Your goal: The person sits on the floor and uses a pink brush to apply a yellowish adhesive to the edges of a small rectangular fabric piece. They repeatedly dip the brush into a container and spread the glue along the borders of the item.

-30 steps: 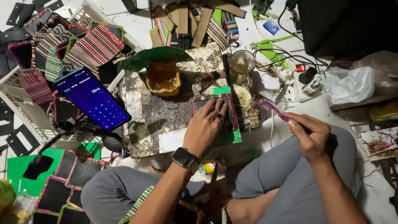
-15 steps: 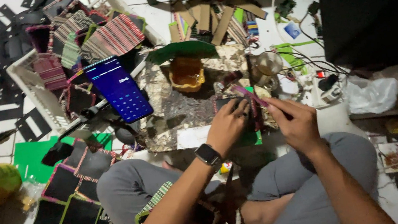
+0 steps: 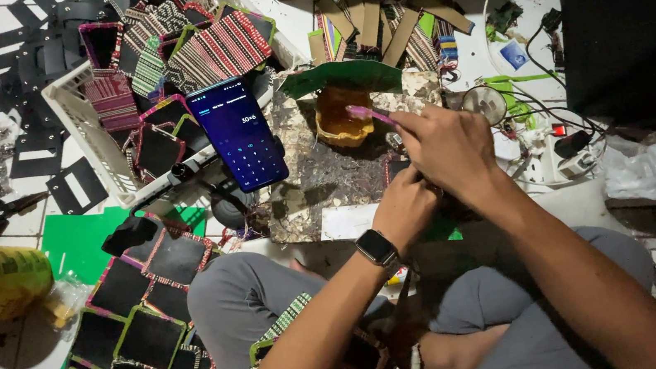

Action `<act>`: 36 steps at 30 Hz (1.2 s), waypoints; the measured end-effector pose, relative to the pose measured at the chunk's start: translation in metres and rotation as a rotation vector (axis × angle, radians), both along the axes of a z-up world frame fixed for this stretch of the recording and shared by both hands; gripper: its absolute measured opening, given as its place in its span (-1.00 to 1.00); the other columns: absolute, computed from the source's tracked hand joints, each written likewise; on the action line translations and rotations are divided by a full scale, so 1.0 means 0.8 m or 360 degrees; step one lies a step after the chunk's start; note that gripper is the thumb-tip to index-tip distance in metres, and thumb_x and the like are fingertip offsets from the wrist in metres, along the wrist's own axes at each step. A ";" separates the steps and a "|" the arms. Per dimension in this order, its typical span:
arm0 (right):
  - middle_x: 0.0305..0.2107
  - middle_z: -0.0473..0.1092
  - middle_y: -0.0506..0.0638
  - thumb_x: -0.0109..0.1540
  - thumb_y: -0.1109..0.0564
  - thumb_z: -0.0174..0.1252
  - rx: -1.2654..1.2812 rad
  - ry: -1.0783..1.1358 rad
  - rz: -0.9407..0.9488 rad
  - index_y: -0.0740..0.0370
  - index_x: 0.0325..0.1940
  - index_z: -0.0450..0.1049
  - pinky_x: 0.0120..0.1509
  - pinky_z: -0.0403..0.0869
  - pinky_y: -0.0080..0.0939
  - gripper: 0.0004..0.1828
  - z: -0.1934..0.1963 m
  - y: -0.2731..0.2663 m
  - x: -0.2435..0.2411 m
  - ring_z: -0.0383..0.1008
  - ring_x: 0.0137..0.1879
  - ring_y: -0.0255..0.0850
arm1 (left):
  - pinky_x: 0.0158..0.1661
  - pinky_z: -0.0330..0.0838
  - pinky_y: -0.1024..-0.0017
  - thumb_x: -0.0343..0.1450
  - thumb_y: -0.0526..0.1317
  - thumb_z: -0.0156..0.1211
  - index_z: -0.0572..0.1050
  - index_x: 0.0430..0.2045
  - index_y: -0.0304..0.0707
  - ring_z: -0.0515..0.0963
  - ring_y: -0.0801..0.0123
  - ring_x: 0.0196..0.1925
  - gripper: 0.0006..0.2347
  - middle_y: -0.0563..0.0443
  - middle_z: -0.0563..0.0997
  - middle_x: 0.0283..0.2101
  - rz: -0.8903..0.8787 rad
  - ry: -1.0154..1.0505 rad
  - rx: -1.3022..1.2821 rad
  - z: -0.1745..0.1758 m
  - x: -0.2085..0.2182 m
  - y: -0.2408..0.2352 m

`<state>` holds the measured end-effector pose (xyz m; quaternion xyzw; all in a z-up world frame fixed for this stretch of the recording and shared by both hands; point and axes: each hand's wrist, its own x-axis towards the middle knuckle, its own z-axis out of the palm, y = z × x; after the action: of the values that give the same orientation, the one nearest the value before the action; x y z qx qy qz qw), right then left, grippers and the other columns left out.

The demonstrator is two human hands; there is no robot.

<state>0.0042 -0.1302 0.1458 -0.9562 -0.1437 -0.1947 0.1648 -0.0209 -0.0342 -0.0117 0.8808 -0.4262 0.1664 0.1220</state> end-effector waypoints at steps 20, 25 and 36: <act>-0.50 0.56 0.09 0.24 -0.04 0.20 -0.0535 0.0409 -0.0088 -0.16 -0.14 0.70 -0.25 0.57 0.18 -0.81 0.103 0.010 0.003 0.64 -0.35 0.16 | 0.03 0.38 0.25 0.40 -0.30 0.17 0.67 -0.25 -0.13 0.54 0.12 0.12 -0.84 -0.01 0.73 -0.14 -0.0008 0.0032 -0.0070 -0.022 0.000 0.000; -0.42 0.58 0.05 0.33 -0.08 0.16 -0.0266 0.0347 -0.0229 -0.19 0.00 0.67 -0.17 0.55 0.25 -0.77 0.119 -0.003 -0.015 0.62 -0.25 0.20 | 0.05 0.40 0.24 0.41 -0.28 0.11 0.65 -0.12 -0.05 0.53 0.12 0.15 -0.77 0.01 0.71 0.01 0.0015 -0.0002 -0.0061 -0.051 0.007 -0.009; -0.53 0.51 -0.03 0.22 -0.01 0.21 -0.0587 -0.0011 -0.0116 -0.24 -0.18 0.68 -0.38 0.58 -0.01 -0.84 -0.044 0.029 0.051 0.61 -0.45 0.00 | 0.15 0.34 0.20 0.40 -0.35 0.15 0.65 -0.53 -0.23 0.61 0.10 -0.08 -0.86 -0.12 0.71 -0.33 -0.0005 0.0161 0.0009 -0.013 0.001 -0.001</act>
<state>0.0451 -0.1069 0.1104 -0.9741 -0.1429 -0.1743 -0.0210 -0.0204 -0.0349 -0.0222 0.8877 -0.4213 0.1205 0.1411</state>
